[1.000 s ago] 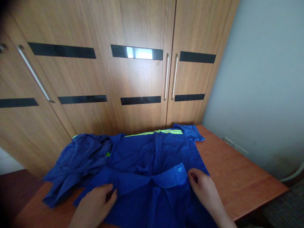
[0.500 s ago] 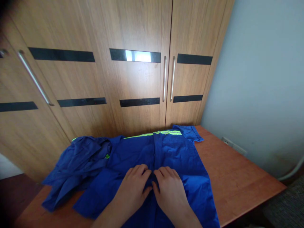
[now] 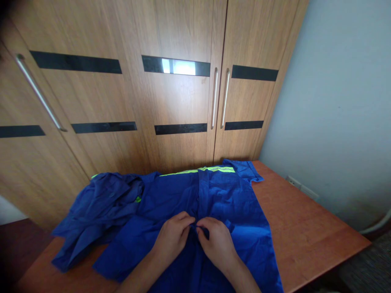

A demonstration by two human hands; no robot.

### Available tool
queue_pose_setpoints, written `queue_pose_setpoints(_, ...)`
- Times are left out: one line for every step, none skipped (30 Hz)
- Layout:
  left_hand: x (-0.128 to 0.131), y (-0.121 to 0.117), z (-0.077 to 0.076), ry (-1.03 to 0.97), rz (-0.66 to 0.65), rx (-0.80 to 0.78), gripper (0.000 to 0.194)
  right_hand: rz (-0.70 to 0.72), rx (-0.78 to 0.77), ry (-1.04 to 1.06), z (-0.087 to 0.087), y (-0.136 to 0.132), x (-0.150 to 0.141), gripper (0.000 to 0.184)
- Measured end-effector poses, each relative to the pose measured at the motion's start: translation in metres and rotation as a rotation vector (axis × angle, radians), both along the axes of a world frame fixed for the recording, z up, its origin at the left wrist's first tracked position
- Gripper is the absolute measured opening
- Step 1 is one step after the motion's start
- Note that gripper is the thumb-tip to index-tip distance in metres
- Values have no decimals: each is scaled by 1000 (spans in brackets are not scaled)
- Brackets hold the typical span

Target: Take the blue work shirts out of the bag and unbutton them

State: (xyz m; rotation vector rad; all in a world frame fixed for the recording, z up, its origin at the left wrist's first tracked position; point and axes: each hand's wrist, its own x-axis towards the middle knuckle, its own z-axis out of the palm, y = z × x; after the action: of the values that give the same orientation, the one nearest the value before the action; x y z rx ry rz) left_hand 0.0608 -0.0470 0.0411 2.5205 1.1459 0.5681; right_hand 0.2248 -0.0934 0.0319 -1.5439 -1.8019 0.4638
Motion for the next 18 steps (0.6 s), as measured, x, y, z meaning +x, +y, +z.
queue_pose_setpoints(0, 0, -1, -42, -5, -15, 39, 5, 19, 28, -2, 1, 0, 20)
queue_pose_setpoints(0, 1, -2, -77, -10, -30, 40, 5, 37, 46, -4, 2, -1, 20)
queue_pose_setpoints(0, 1, -3, -108, -12, -41, 41, -3, 55, 53, -7, 3, -1, 20)
queue_pose_setpoints(0, 1, -4, -135, -11, -51, 42, -18, 72, 48, -10, 4, -1, 20)
queue_pose_setpoints(0, 1, -5, -160, -9, -60, 42, -43, 89, 31, -14, 5, -1, 21)
queue_pose_setpoints(1, 1, -6, -186, -9, -68, 43, -75, 105, 6, -17, 6, -1, 21)
queue_pose_setpoints(1, 1, -7, -210, -11, -76, 44, -110, 117, -24, -20, 7, -1, 22)
queue_pose_setpoints(0, 1, -8, -234, -13, -83, 44, -144, 126, -53, -22, 8, -1, 23)
queue_pose_setpoints(0, 0, -7, -259, -16, -91, 44, -171, 133, -75, -24, 8, -1, 24)
queue_pose_setpoints(0, 1, -7, -284, -19, -99, 44, -183, 138, -87, -25, 9, 0, 25)
queue_pose_setpoints(-1, 1, -5, -316, -17, -106, 43, -184, 145, -87, -26, 10, 1, 26)
queue_pose_setpoints(-3, 3, -3, -354, -10, -114, 42, -178, 157, -77, -26, 11, 3, 27)
queue_pose_setpoints(-5, 6, -1, -400, 2, -121, 40, -173, 175, -62, -25, 12, 7, 27)
queue_pose_setpoints(-8, 9, 2, -452, 23, -128, 38, -173, 199, -47, -23, 14, 11, 27)
queue_pose_setpoints(-12, 13, 5, -509, 56, -136, 35, -183, 229, -35, -19, 15, 17, 28)
queue_pose_setpoints(-17, 18, 8, -568, 98, -148, 33, -208, 266, -30, -15, 17, 24, 27)
queue_pose_setpoints(-22, 23, 12, -631, 152, -160, 30, -244, 306, -31, -9, 20, 32, 27)
queue_pose_setpoints(-28, 27, 15, -695, 212, -176, 29, -285, 347, -41, -3, 23, 40, 27)
